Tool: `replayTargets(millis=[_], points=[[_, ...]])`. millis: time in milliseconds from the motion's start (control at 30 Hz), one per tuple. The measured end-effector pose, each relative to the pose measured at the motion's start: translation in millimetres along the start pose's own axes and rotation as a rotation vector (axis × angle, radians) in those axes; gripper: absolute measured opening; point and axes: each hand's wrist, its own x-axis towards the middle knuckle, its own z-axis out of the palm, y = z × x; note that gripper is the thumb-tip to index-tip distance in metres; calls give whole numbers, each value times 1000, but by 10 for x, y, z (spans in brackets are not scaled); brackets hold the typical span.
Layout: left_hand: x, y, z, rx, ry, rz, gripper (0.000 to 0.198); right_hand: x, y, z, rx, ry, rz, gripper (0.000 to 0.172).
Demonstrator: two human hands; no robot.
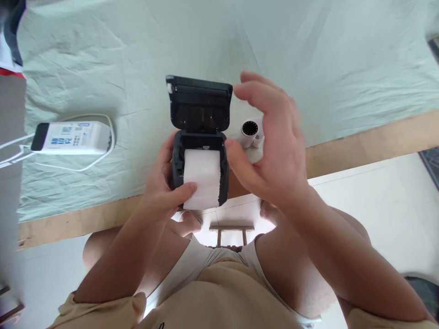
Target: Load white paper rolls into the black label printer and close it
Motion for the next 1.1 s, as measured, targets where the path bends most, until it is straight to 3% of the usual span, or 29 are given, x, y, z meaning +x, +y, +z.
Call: replayTargets(millis=[133,267,333,433,600,800,933,1100], points=[[6,13,6,17,8,-31,107,77,-31,38,-36,-70,65,42],[-33,44,35,-9,76,-97,109,7,-136,39,76,39,-29,17],[-50,51,45,-47,84,-107,107,-71,-195,36,160,34,3,11],[-65,62,60,-142,83,-107,99,-167,-243,50,296,-122,248,27],[-73,130,97,-241,118,-186,64,-188,-200,112,505,-304,592,42],[-50,164,106,-284,110,-210,56,-219,-162,155,582,-309,629,41],[-52,170,107,-297,109,-213,52,-265,-158,172,646,-313,750,39],[-39,182,129,-307,129,-235,53,-259,-136,156,678,-398,784,39]])
